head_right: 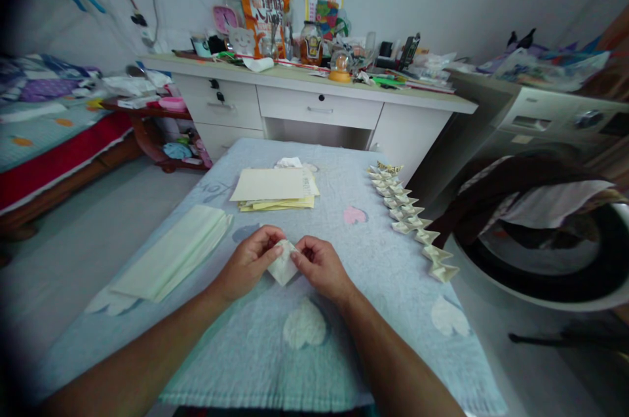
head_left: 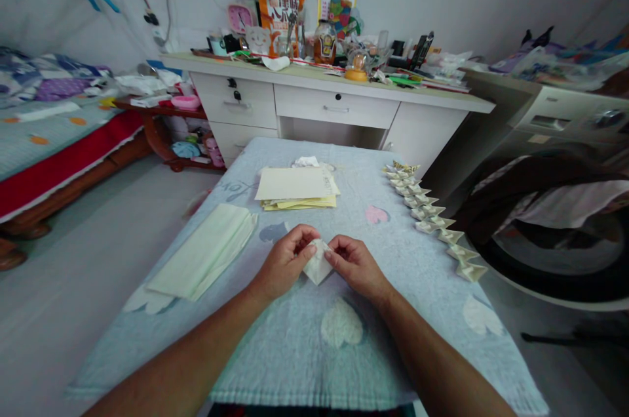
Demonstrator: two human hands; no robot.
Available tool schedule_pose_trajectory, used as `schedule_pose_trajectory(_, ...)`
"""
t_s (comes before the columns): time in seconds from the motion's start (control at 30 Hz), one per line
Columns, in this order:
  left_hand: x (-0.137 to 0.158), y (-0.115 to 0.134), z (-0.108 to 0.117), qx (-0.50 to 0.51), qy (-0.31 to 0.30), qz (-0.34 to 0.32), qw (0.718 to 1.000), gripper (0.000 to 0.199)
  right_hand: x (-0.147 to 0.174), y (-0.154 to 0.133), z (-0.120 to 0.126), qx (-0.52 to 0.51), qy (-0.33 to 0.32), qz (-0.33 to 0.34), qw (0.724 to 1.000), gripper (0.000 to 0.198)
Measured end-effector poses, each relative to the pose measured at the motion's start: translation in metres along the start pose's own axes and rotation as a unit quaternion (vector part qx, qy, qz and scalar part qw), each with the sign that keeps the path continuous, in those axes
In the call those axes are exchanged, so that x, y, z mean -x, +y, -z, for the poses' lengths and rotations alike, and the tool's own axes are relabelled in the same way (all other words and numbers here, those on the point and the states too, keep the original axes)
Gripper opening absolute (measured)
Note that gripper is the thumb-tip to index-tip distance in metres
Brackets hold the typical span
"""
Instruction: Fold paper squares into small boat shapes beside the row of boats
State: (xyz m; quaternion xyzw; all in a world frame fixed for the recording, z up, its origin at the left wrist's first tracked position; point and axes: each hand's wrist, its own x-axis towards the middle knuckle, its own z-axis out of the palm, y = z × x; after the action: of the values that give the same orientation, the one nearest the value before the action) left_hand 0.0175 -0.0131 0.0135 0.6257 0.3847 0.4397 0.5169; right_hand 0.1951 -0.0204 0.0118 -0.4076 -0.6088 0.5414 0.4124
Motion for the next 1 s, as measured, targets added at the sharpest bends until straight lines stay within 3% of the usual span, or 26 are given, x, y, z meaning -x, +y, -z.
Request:
schedule_pose_trajectory(0.1, 0.0013, 0.0003, 0.0013, -0.037, -0.004, -0.007, 0.999, 0.015, -0.0001, 0.0007, 0.0004, 0.010, 0.003, -0.004, 1.000, 0.034)
schedule_pose_trajectory(0.23, 0.0020, 0.0002, -0.0001, -0.005, 0.018, -0.027, 0.999, 0.038, -0.0001, 0.0023, 0.0016, 0.019, 0.007, 0.002, 1.000, 0.033)
schedule_pose_trajectory(0.33, 0.0024, 0.0012, -0.0015, -0.003, 0.005, -0.027, 1.000, 0.044, 0.0004, 0.0017, 0.0011, 0.013, 0.001, 0.005, 1.000, 0.034)
schedule_pose_trajectory(0.53, 0.0026, 0.0053, -0.0033, 0.008, -0.030, -0.003, 1.000, 0.041, 0.0004, 0.0007, -0.0026, -0.003, 0.005, 0.002, 1.000, 0.035)
schedule_pose_trajectory(0.73, 0.0011, 0.0054, -0.0036, 0.043, -0.023, 0.015, 0.999, 0.040, 0.0002, -0.0029, -0.0010, 0.052, 0.021, 0.059, 0.997, 0.028)
schedule_pose_trajectory(1.0, -0.0026, -0.0004, -0.0019, -0.020, -0.002, 0.039, 0.999, 0.019, 0.0009, -0.0034, -0.0012, 0.110, 0.018, 0.063, 0.992, 0.030)
